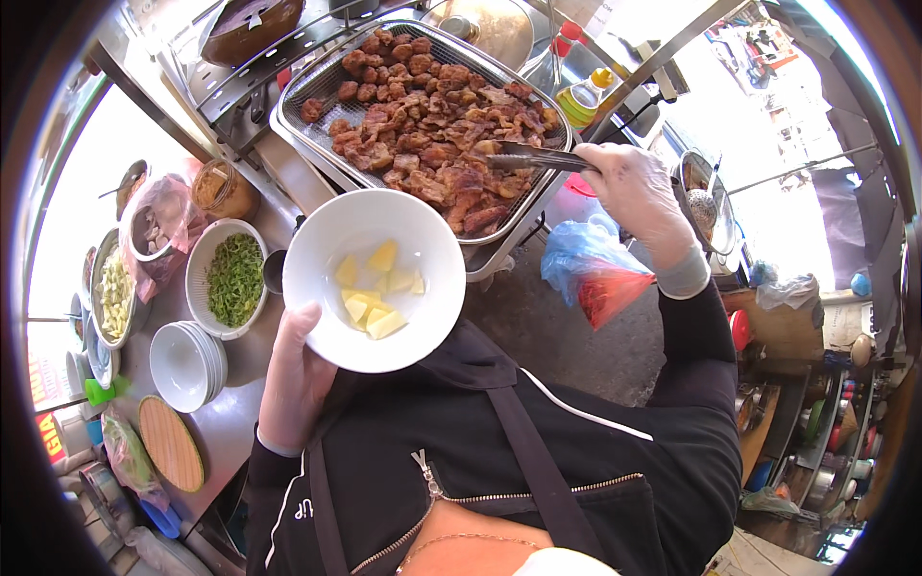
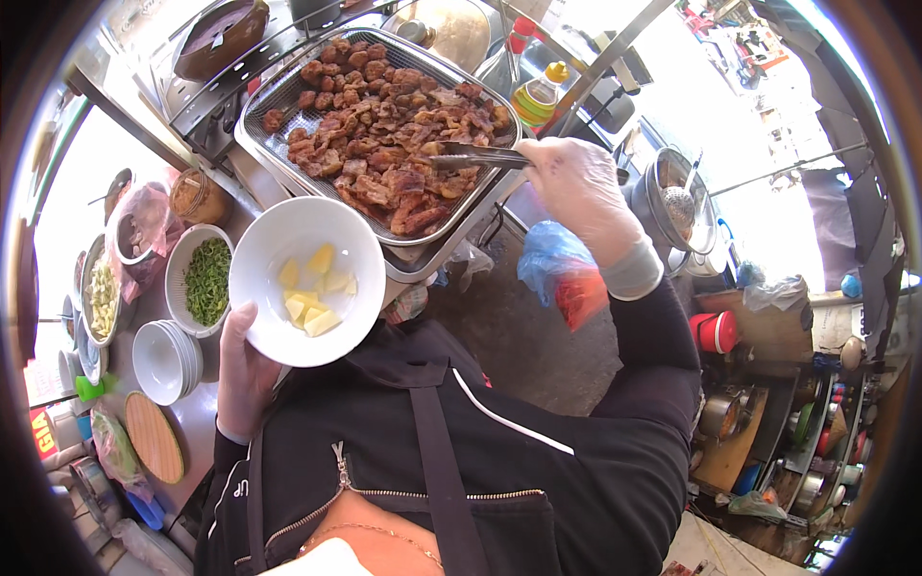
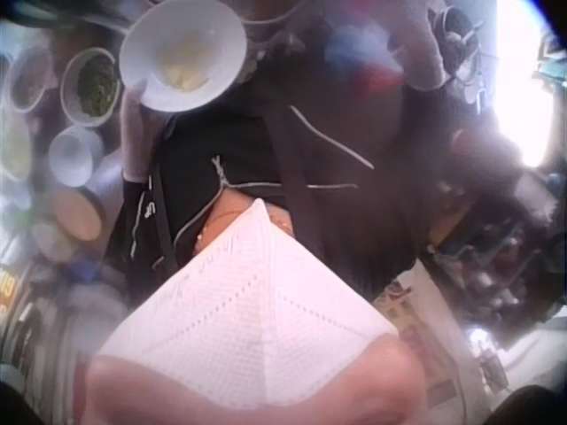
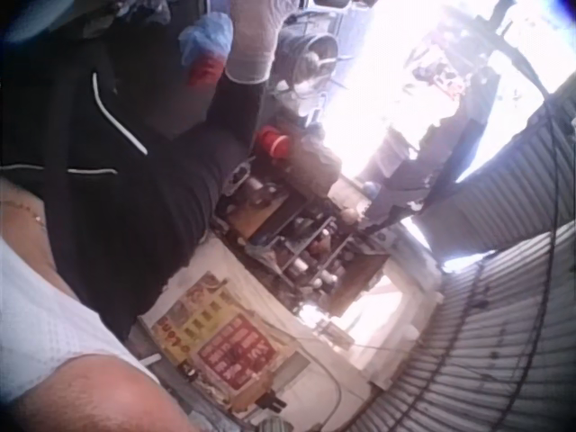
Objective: The person assembles bowls of food at a street stall. They scoop sliced potatoes and fried meat into bowls, add chopped green herbs, and pour a dark sauce over the contents. The person repeats this process for multiple bowls, handling ingredients and serving utensils throughout.
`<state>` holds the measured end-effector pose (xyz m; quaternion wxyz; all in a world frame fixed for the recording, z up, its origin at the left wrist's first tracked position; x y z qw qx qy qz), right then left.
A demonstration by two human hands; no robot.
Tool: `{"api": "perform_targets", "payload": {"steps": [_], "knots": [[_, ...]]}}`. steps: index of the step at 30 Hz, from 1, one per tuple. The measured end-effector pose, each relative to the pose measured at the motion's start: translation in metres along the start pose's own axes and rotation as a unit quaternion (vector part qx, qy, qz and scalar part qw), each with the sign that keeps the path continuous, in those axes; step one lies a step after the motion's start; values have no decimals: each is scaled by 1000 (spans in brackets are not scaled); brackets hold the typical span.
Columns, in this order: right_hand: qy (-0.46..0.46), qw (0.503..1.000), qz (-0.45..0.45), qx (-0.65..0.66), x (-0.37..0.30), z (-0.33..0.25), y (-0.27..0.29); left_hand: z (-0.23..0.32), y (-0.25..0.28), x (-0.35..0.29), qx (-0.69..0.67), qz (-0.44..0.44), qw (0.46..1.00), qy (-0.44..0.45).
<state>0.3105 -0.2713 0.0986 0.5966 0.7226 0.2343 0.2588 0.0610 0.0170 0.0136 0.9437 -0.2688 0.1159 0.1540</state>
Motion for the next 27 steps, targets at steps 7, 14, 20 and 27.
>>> {"api": "perform_targets", "payload": {"steps": [7, 14, 20, 27], "knots": [[6, 992, 87, 88, 4, 3, 9, -3, -21, 15, -61, -29, 998, 7], [-1, 951, 62, 302, -10, -27, 47, 9, -42, 22, 4, -27, 999, 18], [57, 987, 66, 136, -9, -35, 59, 3, -38, 36, 4, -48, 998, 32], [39, 981, 77, -173, 7, -4, 13, 7, -46, 38, -8, -62, 998, 19]]}}
Point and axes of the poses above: each hand's wrist, its own x-axis towards the middle knuckle, its own y-axis out of the back of the hand, z = x × y, the point moved 5 cm from there along x, towards the middle knuckle, and after that the axes turned 12 degrees about x, right-handed, at the moved point
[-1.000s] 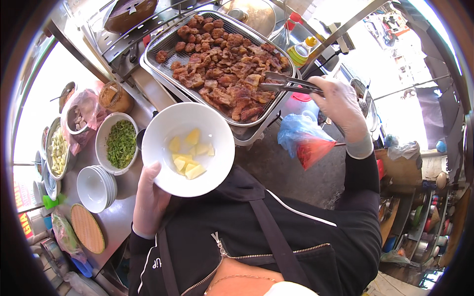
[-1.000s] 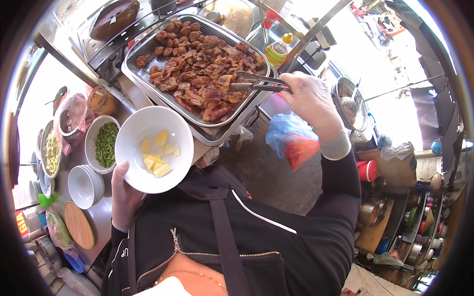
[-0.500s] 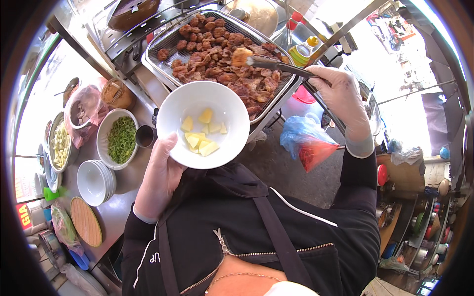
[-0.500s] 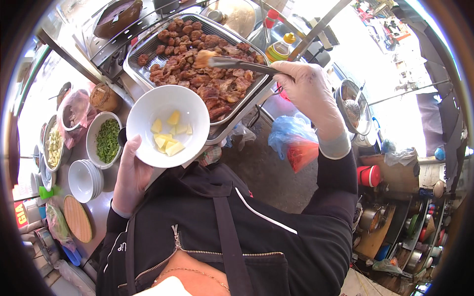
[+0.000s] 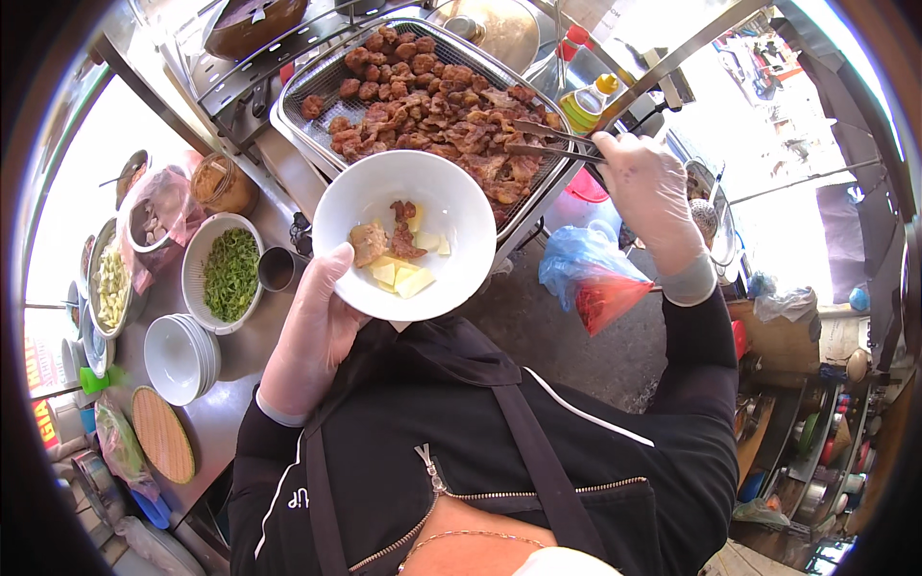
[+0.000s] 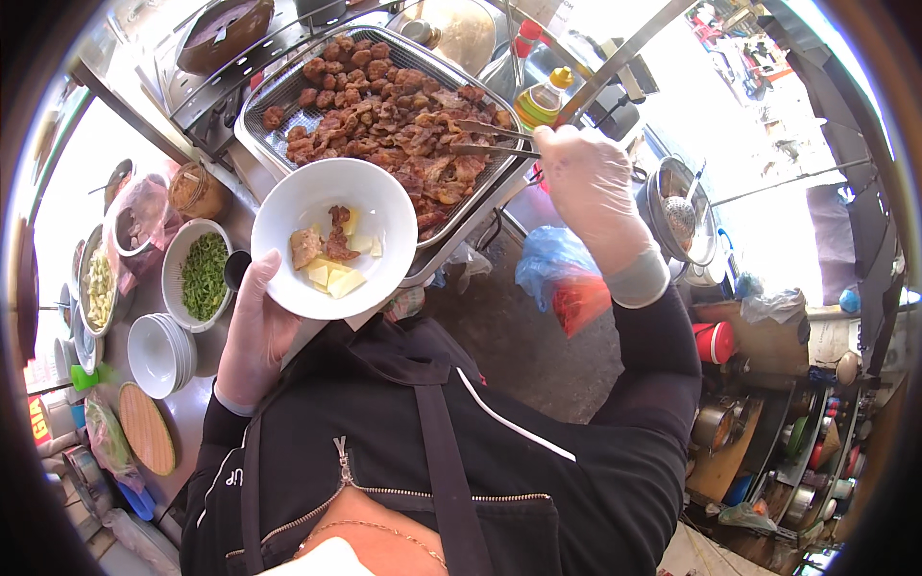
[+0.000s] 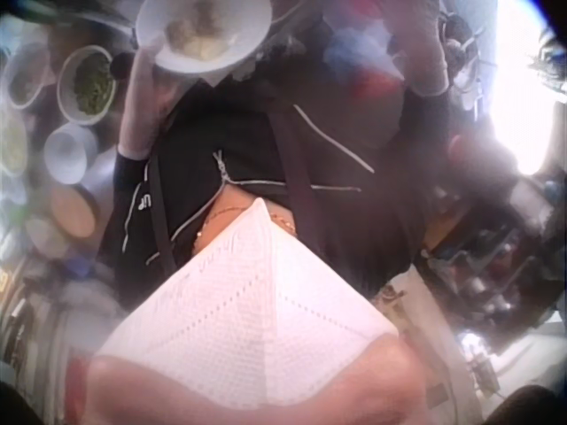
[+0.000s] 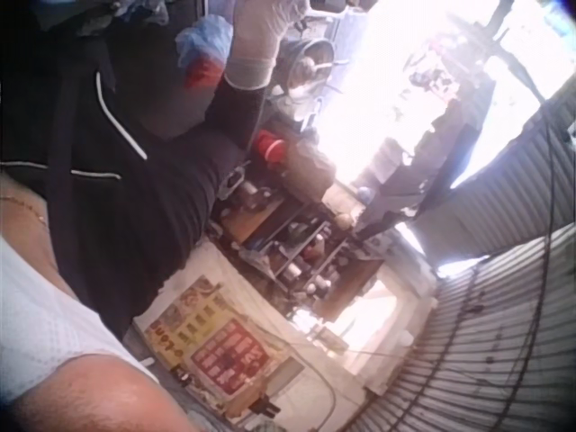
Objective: The person assembles bowls of food at a street stall. They scoop sliced potatoes and fried meat into bowls, add chopped green herbs, and pour a dark sauce over the contents. The person repeats this process for multiple bowls, handling ingredients and serving utensils throughout.
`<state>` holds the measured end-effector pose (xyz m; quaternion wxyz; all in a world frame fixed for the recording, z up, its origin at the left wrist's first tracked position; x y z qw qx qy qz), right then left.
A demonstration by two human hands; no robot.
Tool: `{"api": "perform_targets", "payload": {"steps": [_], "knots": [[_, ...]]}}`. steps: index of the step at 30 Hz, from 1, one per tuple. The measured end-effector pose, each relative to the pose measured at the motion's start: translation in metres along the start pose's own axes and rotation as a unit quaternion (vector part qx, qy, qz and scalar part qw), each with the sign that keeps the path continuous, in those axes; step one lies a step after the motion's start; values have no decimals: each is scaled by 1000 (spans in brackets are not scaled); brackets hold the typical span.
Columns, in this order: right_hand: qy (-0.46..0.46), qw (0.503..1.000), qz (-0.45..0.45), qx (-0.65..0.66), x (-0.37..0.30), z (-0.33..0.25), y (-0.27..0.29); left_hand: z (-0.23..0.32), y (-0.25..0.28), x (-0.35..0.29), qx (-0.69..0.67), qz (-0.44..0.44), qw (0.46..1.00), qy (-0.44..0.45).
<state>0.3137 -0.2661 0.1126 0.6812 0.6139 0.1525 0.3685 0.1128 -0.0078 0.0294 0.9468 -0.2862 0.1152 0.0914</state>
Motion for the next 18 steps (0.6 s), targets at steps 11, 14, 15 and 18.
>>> {"api": "perform_targets", "payload": {"steps": [11, 14, 15, 18], "knots": [[-32, 999, 27, 32, 8, 4, -3, 6, 1, 3, 10, -16, 1000, 0], [-71, 976, 73, 194, 5, 15, 15, 6, 1, 5, 16, -13, 1000, -13], [-79, 972, 72, 208, 4, 15, 25, 5, 1, 7, 25, -4, 1000, -16], [-141, 928, 41, 343, -2, 11, 45, 5, -1, 11, 50, 16, 998, -20]]}}
Point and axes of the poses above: each hand's wrist, its own x-axis towards the middle knuckle, its own y-axis out of the back of the hand, z = x × y, the point moved 5 cm from there along x, towards the middle knuckle, and after that the axes turned 12 degrees about x, right-handed, at the moved point
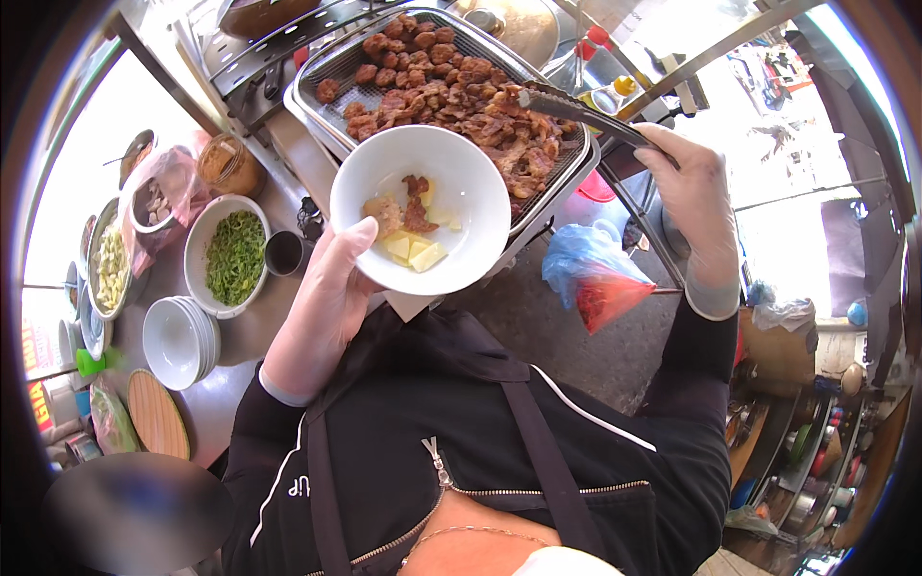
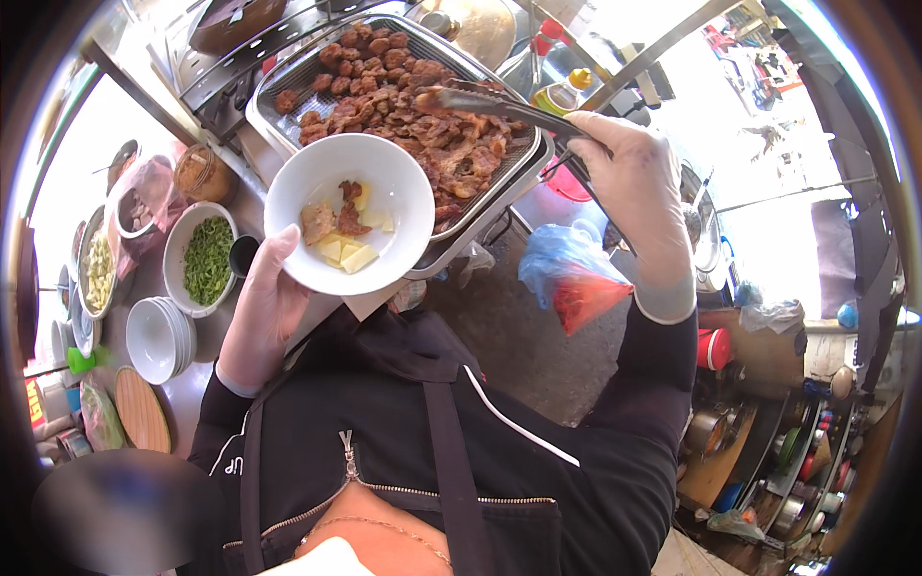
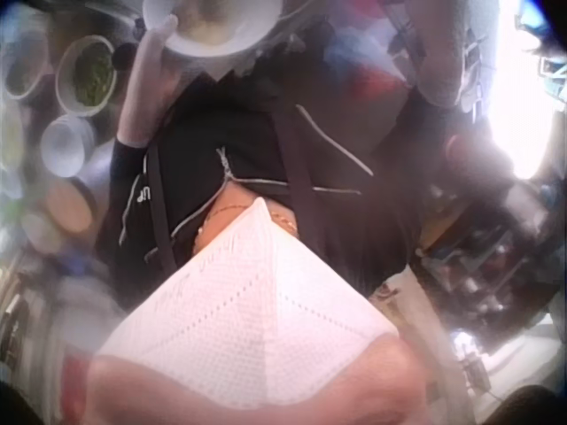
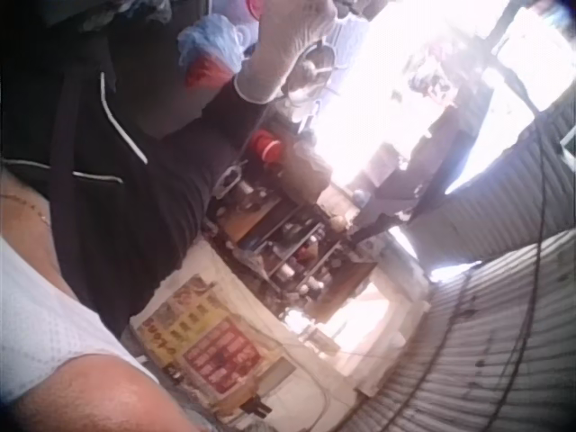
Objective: The person assembles bowls of food at a street stall. They scoop sliced potatoes and fried meat into bowls, add chopped green herbs, and pour a dark sauce over the contents. The person repeats this process for multiple bowls, handling ingredients and serving utensils throughout.
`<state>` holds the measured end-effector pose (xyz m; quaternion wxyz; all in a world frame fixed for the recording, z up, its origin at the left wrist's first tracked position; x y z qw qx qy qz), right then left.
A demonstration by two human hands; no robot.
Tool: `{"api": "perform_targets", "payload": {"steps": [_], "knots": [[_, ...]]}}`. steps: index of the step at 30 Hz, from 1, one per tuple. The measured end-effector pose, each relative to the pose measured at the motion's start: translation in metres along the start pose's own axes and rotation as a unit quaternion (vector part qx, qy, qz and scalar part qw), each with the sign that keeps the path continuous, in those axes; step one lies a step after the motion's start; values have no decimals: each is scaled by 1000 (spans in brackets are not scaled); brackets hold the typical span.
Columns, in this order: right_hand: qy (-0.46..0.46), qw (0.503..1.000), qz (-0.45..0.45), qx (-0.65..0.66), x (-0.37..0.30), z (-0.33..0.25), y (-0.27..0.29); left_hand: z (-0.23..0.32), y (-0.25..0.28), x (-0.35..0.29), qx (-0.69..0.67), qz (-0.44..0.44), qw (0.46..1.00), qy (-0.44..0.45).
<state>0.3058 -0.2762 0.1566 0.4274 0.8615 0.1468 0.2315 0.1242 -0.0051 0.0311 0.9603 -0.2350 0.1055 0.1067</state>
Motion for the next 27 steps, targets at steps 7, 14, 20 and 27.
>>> {"api": "perform_targets", "payload": {"steps": [7, 14, 20, 27], "knots": [[79, 981, -171, 36, -17, -36, -35, 0, -2, 2, 15, -9, 1000, -17], [52, 987, -45, -143, 13, -5, -16, 2, 7, -9, 8, 39, 998, -49], [182, 938, -66, -288, 32, 21, -76, -2, 22, -12, -14, 37, 999, -20], [168, 949, -17, -266, 40, 21, -62, 0, 21, -17, -28, 38, 998, -30]]}}
Point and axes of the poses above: each hand's wrist, its own x-axis towards the middle knuckle, its own y-axis out of the back of the hand, z = x × y, the point moved 5 cm from there along x, towards the middle knuckle, and after that the axes turned 12 degrees about x, right-handed, at the moved point
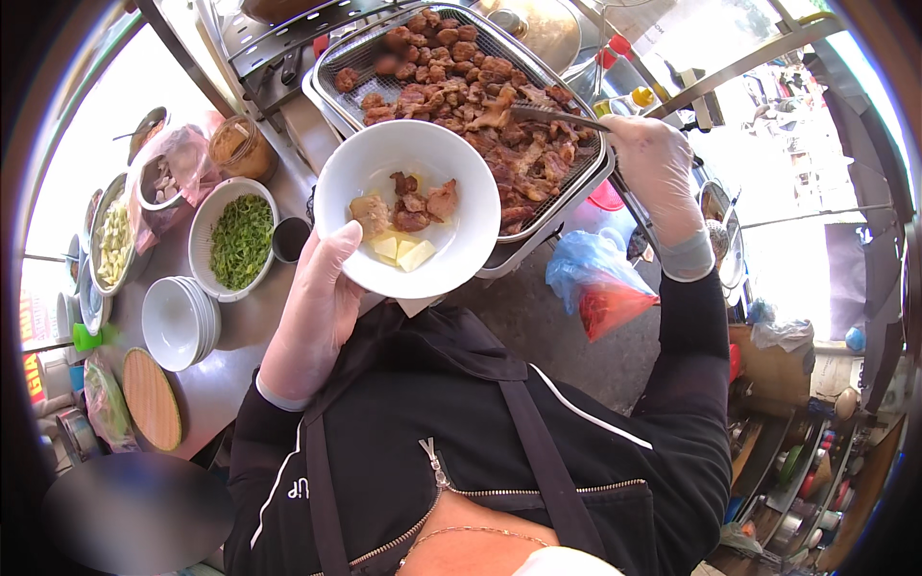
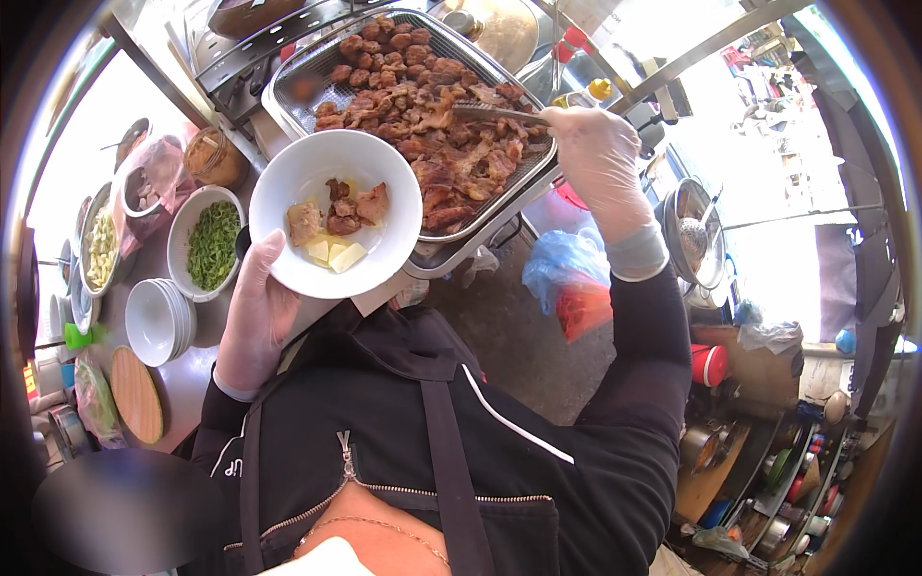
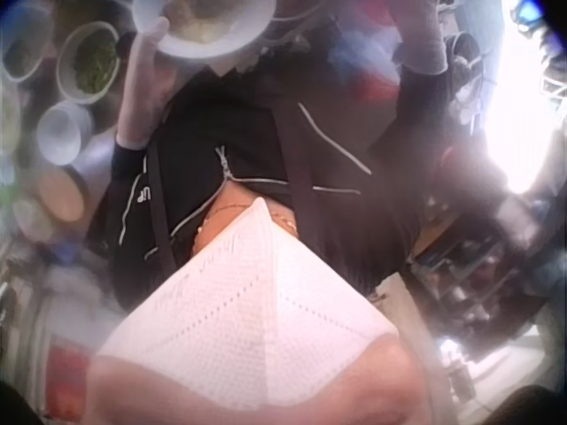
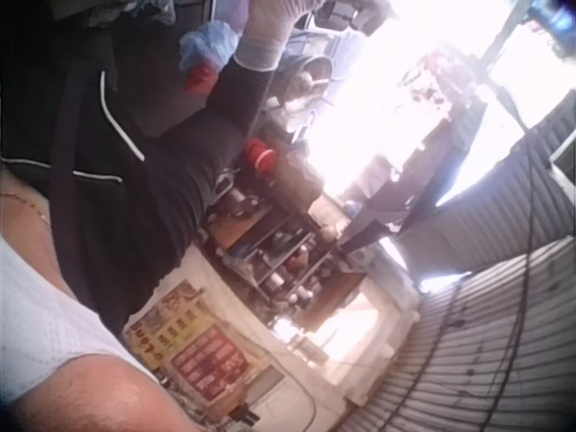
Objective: The person assembles bowls of food at a street stall. They scoop sliced potatoes and fried meat into bowls, add chopped green herbs, and pour a dark sauce over the contents. The person repeats this process for multiple bowls, handling ingredients and serving utensils throughout.
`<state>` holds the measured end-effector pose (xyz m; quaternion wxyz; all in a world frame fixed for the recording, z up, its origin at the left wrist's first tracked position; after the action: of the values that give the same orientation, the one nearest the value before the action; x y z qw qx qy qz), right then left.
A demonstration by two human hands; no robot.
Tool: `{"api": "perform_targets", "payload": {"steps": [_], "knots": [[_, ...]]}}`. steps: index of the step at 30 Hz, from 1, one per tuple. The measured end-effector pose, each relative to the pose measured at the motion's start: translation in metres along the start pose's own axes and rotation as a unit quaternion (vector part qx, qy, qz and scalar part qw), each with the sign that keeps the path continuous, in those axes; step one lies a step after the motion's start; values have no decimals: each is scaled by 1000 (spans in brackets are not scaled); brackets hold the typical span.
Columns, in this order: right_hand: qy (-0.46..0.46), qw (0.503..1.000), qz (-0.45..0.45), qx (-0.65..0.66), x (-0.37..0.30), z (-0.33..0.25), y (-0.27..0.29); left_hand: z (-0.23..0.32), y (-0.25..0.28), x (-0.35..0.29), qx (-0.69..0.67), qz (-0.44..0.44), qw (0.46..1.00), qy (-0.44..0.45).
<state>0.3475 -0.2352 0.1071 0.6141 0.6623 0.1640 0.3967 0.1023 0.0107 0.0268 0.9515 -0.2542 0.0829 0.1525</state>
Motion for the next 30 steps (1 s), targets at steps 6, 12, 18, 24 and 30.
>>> {"api": "perform_targets", "payload": {"steps": [6, 12, 18, 24, 30], "knots": [[-98, 964, 32, 245, -8, 2, 44, 2, -3, 5, 28, 30, 999, -15], [-47, 924, -48, 377, -19, -52, 64, 5, -6, 8, 33, 6, 999, -29], [105, 971, -77, 200, -21, -90, 69, 5, -4, 7, 24, 9, 1000, -16], [146, 976, -70, 145, -14, -107, 69, 5, 2, 4, 41, 30, 998, -38], [112, 980, -21, 164, -8, -107, 80, -5, 14, 4, -43, 26, 998, 23]]}}
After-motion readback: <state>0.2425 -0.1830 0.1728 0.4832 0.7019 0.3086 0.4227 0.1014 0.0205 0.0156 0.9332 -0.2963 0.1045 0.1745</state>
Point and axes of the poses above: each hand's wrist, its own x-axis towards the middle knuckle, its own y-axis out of the back of the hand, z = x × y, the point moved 5 cm from there along x, towards the middle knuckle, and after that the axes turned 12 degrees about x, right-handed, at the moved point
